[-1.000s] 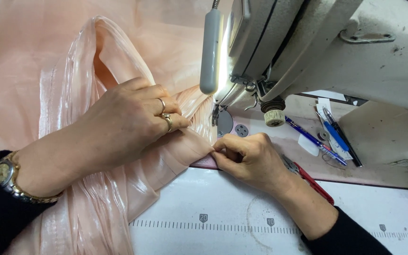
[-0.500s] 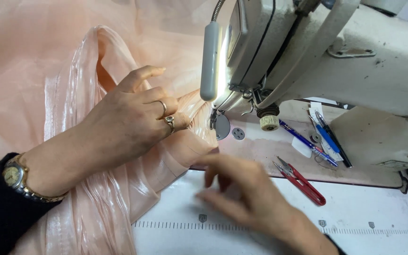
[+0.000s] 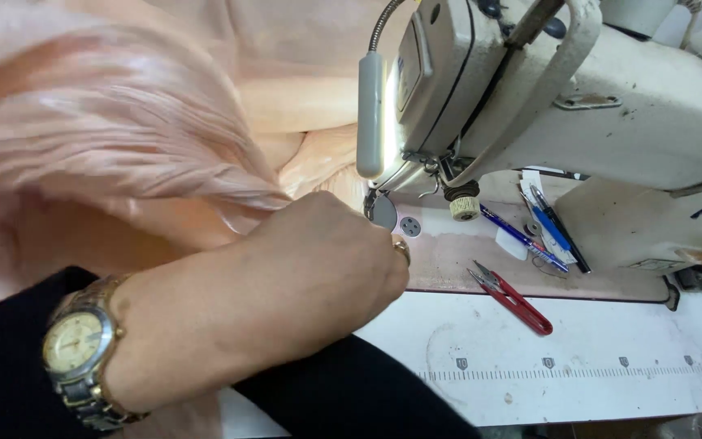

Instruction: Manually folding fabric into pleats and sewing them using an industrial sewing machine.

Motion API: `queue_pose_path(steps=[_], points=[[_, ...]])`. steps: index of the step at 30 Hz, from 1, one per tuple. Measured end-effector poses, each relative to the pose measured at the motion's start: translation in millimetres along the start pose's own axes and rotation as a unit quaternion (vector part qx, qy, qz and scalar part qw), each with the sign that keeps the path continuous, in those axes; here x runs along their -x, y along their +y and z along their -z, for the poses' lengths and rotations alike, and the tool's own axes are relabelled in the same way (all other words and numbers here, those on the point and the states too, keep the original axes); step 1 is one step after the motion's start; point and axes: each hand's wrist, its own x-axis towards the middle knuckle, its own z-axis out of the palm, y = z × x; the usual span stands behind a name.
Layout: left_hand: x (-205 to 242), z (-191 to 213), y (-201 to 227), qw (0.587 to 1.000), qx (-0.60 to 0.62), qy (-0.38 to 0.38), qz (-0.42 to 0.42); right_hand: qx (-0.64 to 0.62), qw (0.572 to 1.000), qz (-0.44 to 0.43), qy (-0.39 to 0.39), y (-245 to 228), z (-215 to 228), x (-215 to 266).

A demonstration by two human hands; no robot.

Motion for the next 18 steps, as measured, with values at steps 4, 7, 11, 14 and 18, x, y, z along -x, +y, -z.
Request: queue_pose_path(steps=[4, 7, 11, 14, 18], points=[[17.7, 8.1, -32.4, 0.978, 0.086, -0.176, 0.064, 0.031, 0.999, 0.0, 0.035, 66.3, 27.6, -68.0], [34.0, -32.8, -57.4, 0.964, 0.21, -0.12, 0.112, 0.052, 0.997, -0.002, 0.065, 97.9, 110.6, -74.5], [41.3, -64.0, -71.1, 0.967, 0.225, -0.022, 0.113, 0.056, 0.997, 0.02, 0.053, 33.7, 211.3, 3.8], [45.8, -57.6, -67.2, 0.973, 0.214, 0.008, 0.085, -0.058, 0.997, 0.047, 0.007, 16.2, 279.5, 62.9], [55.7, -55.1, -57.0, 0.991, 0.096, 0.014, 0.087, -0.119, 0.988, -0.045, 0.09, 34.1, 322.2, 108.7]])
